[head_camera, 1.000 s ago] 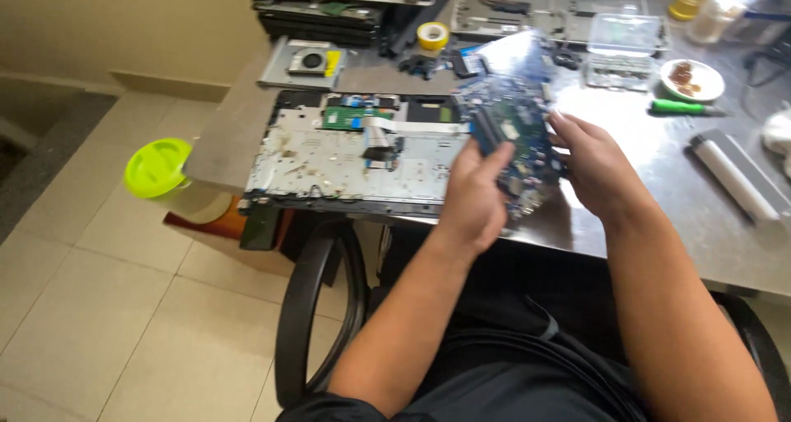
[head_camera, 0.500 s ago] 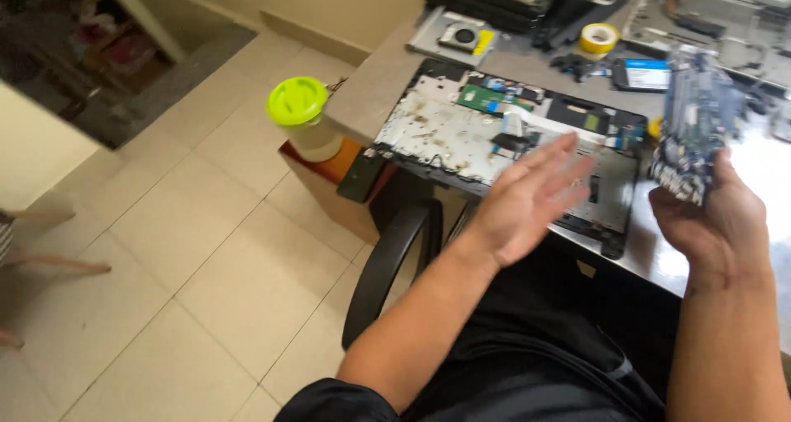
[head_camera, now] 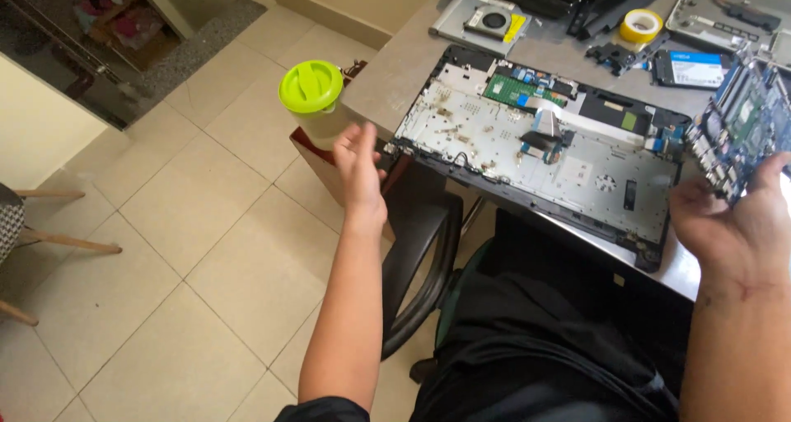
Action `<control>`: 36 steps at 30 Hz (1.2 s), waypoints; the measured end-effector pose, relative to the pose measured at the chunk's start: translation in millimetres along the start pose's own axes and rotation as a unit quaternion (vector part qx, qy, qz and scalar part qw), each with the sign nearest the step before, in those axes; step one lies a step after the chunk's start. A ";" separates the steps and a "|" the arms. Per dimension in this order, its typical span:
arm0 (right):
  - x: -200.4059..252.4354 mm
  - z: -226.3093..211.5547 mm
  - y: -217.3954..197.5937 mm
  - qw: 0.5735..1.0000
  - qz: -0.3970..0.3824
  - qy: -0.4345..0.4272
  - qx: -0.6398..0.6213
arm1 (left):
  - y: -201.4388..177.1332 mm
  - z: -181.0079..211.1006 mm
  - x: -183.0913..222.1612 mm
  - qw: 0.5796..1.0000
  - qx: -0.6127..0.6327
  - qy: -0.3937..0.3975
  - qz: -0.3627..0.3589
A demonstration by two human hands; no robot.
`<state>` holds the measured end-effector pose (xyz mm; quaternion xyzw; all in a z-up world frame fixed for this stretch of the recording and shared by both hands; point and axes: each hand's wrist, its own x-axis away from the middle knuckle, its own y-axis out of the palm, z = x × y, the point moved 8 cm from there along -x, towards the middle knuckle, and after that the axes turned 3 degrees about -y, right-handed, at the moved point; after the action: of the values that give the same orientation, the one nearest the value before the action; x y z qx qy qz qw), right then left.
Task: Soldering a component on a laptop motherboard and then installing the motherboard into the laptop chassis
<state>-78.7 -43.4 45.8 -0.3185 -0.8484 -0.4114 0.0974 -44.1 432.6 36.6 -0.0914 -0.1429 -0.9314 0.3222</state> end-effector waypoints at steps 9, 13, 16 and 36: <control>18.9 -10.6 -21.5 0.982 -0.018 -0.140 0.130 | 29.7 -39.0 -10.9 0.978 0.073 -0.055 -0.189; -18.0 -25.1 -78.2 0.961 -0.054 -0.225 0.154 | 32.1 -12.5 16.0 0.972 0.069 -0.061 -0.218; -7.1 -36.2 -92.7 0.950 -0.038 -0.244 0.188 | 32.4 -0.7 41.6 0.972 0.063 -0.073 -0.215; 86.9 -80.0 -133.2 0.925 0.114 -0.255 0.257 | 41.0 -42.0 136.6 0.946 0.127 -0.129 -0.269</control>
<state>-236.7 -125.2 49.6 -0.4707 -0.8795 -0.0704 0.0027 -127.7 309.8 41.3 -0.1269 -0.3192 -0.9379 0.0476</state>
